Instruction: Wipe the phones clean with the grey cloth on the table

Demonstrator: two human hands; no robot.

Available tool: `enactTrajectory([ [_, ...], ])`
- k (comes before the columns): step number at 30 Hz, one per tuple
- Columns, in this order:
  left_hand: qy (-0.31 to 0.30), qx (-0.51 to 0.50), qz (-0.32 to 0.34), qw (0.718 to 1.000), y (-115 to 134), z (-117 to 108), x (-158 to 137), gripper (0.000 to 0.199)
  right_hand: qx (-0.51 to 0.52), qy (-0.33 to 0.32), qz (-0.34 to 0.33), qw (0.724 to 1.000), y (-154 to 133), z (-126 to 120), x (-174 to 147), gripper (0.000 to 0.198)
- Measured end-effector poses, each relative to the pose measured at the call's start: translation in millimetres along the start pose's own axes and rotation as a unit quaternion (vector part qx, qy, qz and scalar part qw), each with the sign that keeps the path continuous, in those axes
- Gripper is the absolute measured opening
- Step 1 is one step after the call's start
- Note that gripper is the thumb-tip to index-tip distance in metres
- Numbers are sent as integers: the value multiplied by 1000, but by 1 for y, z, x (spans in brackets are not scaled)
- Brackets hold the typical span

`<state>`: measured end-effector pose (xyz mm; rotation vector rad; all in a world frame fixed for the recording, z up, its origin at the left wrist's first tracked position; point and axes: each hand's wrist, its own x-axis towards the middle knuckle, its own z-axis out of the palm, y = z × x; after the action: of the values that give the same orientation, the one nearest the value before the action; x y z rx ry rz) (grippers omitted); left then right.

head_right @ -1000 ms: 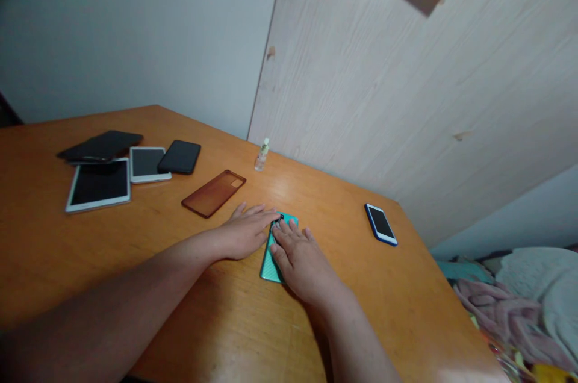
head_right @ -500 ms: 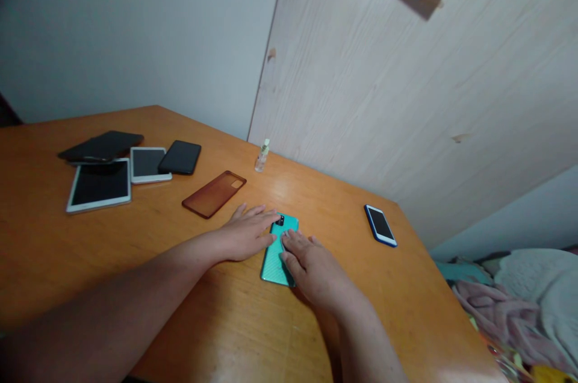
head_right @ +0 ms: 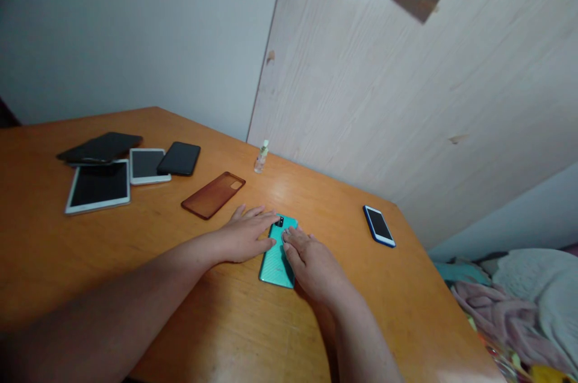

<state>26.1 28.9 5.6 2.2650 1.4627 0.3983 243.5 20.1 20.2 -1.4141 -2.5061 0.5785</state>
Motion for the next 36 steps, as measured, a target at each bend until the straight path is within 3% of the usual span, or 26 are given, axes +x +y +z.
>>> enactTrajectory([
  [8, 1, 9, -7, 1000, 1, 0, 0, 59, -25, 37, 38, 998, 7, 12, 26, 56],
  [15, -1, 4, -2, 1000, 2, -1, 0, 58, -34, 13, 11, 999, 1, 2, 9, 50],
  [20, 5, 16, -2, 1000, 2, 0, 0, 58, -24, 36, 32, 999, 6, 6, 20, 57],
  [28, -5, 19, -9, 1000, 2, 0, -1, 61, -7, -40, 10, 999, -7, -10, -10, 51],
  [33, 3, 25, -3, 1000, -1, 2, 1, 60, -8, 28, 46, 999, 1, 4, 9, 56],
  [36, 4, 28, -5, 1000, -3, 4, 2, 60, -3, 32, 45, 998, -2, 6, 11, 55],
])
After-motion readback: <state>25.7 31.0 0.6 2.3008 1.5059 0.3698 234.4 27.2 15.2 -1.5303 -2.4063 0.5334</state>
